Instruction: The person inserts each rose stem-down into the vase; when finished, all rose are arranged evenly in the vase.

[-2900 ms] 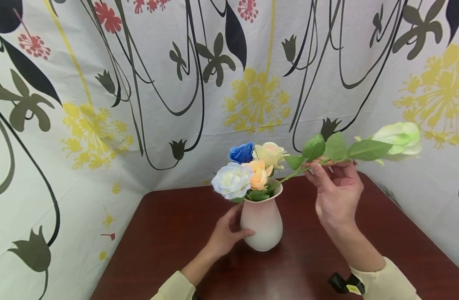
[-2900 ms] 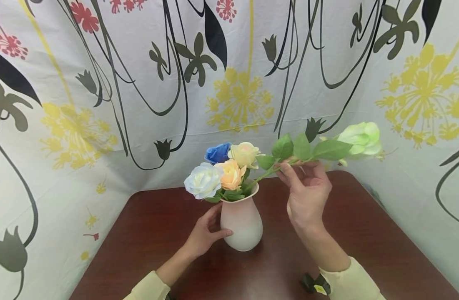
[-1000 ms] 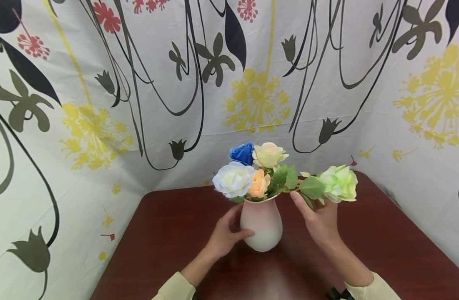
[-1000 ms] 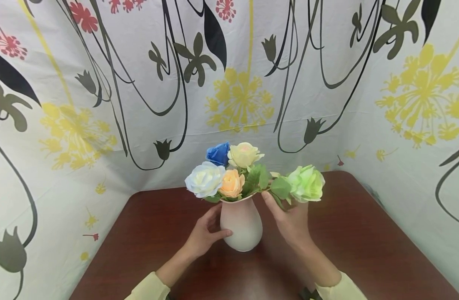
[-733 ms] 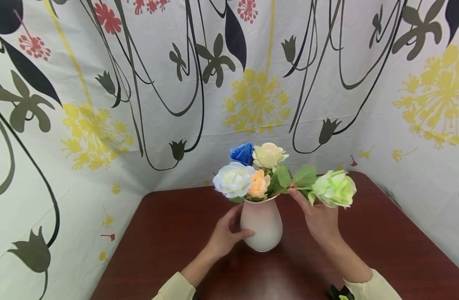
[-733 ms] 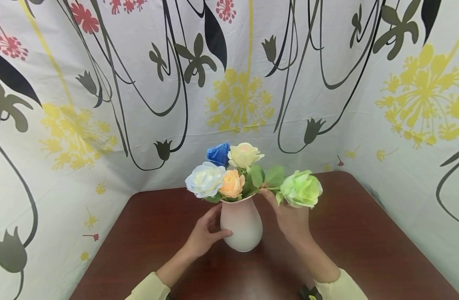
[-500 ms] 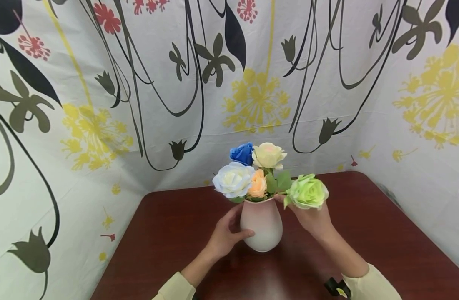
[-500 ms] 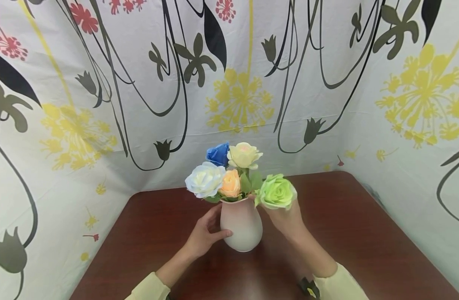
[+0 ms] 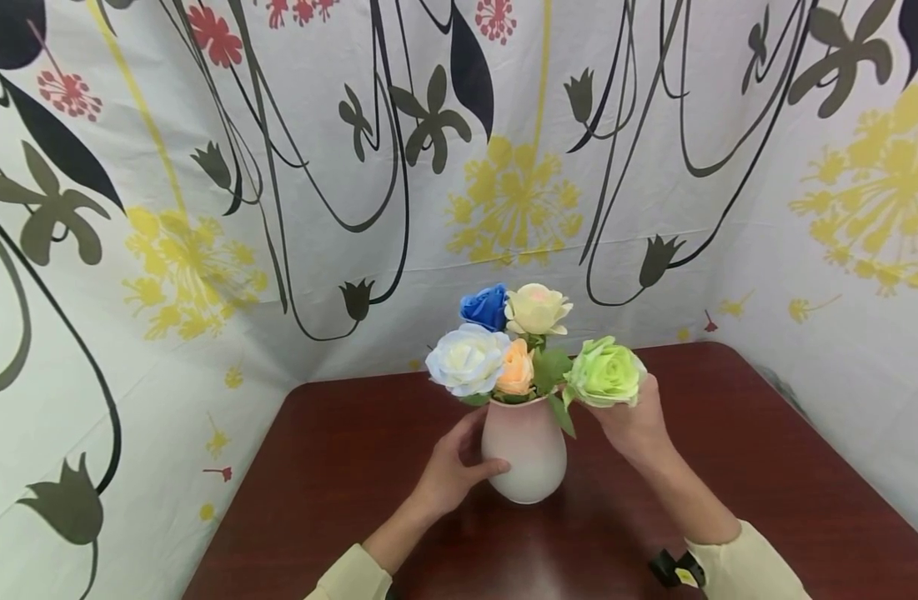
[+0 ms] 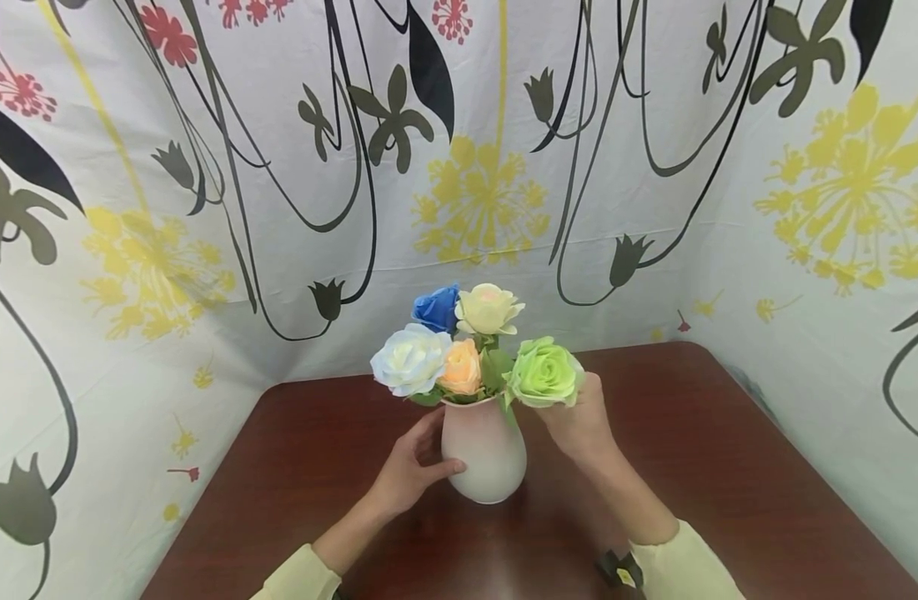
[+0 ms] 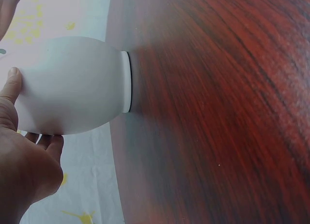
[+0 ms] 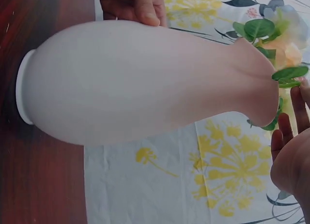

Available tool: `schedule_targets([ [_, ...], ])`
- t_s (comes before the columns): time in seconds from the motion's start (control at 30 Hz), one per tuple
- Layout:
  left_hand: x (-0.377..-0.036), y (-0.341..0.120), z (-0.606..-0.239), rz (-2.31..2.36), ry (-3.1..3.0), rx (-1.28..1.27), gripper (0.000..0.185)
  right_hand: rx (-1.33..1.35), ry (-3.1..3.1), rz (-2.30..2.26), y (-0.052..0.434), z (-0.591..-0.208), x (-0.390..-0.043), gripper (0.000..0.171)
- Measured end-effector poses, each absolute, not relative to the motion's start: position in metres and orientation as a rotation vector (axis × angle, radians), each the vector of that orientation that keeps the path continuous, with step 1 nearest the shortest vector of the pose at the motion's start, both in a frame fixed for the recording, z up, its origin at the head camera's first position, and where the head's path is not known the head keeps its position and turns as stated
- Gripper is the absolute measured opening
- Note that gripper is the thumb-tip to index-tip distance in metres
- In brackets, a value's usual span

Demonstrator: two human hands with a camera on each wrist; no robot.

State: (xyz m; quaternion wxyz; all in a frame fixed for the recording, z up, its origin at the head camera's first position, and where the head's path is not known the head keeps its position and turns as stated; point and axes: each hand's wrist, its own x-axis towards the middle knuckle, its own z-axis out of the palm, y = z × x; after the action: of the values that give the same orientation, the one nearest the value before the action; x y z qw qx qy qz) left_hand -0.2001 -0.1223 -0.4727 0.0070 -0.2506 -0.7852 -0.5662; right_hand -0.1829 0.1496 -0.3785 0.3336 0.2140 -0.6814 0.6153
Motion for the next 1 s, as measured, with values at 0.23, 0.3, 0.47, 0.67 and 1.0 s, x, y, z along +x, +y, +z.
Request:
schedule_targets([
  [0.23, -0.201, -0.122, -0.473, -1.767, -2.458, -0.791, 0.081, 0.768, -1.744, 1.518, 0.147, -0.383, -0.193, 0.037],
  [0.3, -0.201, -0.122, -0.473, -1.772, -2.456, -0.791, 0.082, 0.786, -1.738, 1.511, 0.147, -0.383, -0.194, 0.035],
  [0.47, -0.200, -0.122, -0.473, -1.775, -2.459, -0.787, 0.082, 0.833, -1.713, 1.512, 0.147, -0.381, -0.195, 0.039],
  [0.67, -0.200, -0.121, -0.473, -1.774, -2.468, -0.779, 0.082, 0.896, -1.781, 1.443, 0.146, -0.373, -0.195, 0.045],
  [1.0, -0.200, -0.121, -0.474, -1.780, -2.483, -0.741, 0.081, 0.878, -1.850, 1.385, 0.145, -0.368, -0.195, 0.049],
])
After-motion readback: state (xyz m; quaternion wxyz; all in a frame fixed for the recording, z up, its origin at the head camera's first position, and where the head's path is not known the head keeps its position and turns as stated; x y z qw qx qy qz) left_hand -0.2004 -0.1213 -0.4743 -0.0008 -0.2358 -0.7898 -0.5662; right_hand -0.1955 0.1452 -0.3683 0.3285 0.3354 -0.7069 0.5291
